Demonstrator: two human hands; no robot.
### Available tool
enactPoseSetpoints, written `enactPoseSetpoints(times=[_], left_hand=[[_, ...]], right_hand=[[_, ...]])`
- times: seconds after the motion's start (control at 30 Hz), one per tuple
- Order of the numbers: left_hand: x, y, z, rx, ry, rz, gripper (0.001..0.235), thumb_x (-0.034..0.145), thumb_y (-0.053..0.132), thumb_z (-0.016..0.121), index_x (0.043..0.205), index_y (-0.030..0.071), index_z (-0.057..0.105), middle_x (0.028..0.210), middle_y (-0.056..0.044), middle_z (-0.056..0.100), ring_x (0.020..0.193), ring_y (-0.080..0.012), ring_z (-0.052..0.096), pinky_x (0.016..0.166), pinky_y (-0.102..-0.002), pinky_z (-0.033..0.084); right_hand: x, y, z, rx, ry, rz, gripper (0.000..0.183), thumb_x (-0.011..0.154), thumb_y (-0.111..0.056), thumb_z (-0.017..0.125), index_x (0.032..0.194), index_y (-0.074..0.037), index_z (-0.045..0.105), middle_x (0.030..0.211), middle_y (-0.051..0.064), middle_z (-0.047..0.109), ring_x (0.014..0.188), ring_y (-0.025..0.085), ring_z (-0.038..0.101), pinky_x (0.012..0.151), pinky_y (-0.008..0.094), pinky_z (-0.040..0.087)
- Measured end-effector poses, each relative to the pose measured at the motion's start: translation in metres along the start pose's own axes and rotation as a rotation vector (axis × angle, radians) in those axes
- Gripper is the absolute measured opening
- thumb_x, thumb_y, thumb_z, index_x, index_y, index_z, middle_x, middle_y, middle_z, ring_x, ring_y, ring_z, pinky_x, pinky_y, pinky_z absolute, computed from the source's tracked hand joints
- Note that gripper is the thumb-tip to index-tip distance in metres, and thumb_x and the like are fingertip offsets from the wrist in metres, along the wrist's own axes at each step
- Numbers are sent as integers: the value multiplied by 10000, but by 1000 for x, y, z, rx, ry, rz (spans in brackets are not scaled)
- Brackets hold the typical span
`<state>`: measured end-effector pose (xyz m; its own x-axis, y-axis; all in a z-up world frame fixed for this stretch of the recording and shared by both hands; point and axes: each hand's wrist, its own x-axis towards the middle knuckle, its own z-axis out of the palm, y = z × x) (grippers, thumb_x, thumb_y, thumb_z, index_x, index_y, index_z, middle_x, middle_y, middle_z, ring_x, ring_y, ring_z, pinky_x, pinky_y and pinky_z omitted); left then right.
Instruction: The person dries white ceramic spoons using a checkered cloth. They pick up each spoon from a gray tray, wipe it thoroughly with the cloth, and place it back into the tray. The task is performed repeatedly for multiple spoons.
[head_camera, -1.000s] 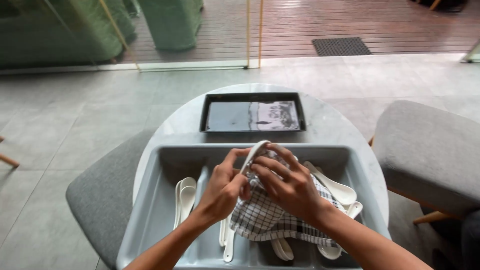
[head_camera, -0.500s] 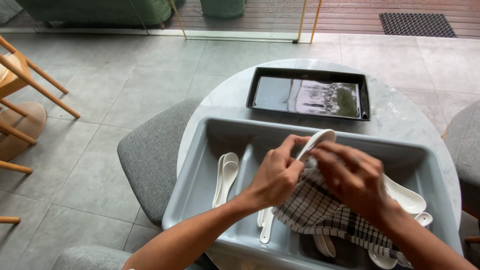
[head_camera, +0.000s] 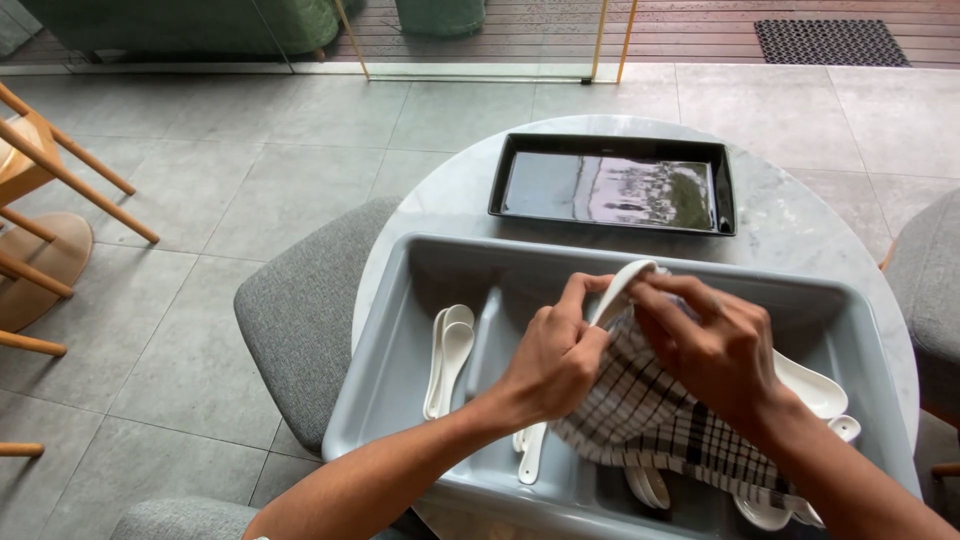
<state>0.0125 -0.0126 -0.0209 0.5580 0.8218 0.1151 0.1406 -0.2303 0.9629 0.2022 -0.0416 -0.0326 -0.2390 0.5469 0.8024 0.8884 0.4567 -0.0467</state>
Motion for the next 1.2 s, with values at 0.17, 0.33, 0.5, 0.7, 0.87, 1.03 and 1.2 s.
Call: enactPoseSetpoints(times=[0.17, 0.33, 0.5, 0.7, 0.87, 1.03, 1.2], left_hand=[[-2, 6, 7, -17, 7, 5, 570, 811, 106, 435, 1368, 5, 499, 432, -10, 452, 404, -185, 474, 474, -318, 389], [-4, 7, 8, -45, 76, 20, 538, 819, 105, 424, 1341, 0, 509, 478, -66, 522, 405, -211, 507, 451, -352, 405], [-6, 12, 6, 84, 105, 11, 560, 794, 126, 456, 1347, 45, 485, 499, -171, 541, 476, -380, 596, 516, -460, 428], [1, -1, 7, -55, 87, -7, 579, 793, 99, 437, 1358, -8, 496, 520, -226, 591, 448, -319, 590, 489, -432, 443], [2, 10, -3, -231, 8, -68, 463, 853, 137, 356, 1277, -11, 468, 637, -83, 560, 475, -156, 445, 376, -307, 362], [3, 14, -4, -288, -64, -136, 522, 859, 191, 334, 1306, -55, 441, 585, -53, 508, 493, -185, 472, 408, -322, 460], [4, 5, -4, -411, -95, -179, 567, 818, 120, 362, 1349, -66, 429, 524, -10, 430, 453, -160, 438, 460, -331, 537]], right_hand=[[-4, 7, 0, -199, 16, -145, 106, 942, -56, 758, 1026, -114, 789, 967, 66, 697, 658, 239, 703, 593, 349, 574], [0, -14, 5, 457, -48, 572, 127, 867, -29, 827, 983, -72, 798, 780, 95, 731, 750, 244, 745, 610, 353, 575], [10, -33, 5, 865, -77, 1078, 117, 937, -73, 730, 1038, -51, 784, 825, 75, 739, 808, 94, 591, 671, 358, 578], [11, -43, -4, 972, -127, 1223, 224, 873, -83, 778, 1078, 8, 774, 856, 159, 755, 794, 185, 661, 656, 426, 609], [6, -45, -14, 552, -213, 525, 312, 795, -32, 780, 1106, -56, 760, 1109, 105, 791, 959, 189, 781, 805, 268, 649], [-2, -17, -8, 224, -131, 29, 141, 975, -58, 675, 1093, -81, 749, 1142, 93, 770, 859, 218, 771, 594, 311, 532], [1, -3, -9, 56, -123, -33, 306, 848, 74, 710, 1102, -89, 757, 1131, 85, 785, 766, 224, 745, 562, 331, 541]])
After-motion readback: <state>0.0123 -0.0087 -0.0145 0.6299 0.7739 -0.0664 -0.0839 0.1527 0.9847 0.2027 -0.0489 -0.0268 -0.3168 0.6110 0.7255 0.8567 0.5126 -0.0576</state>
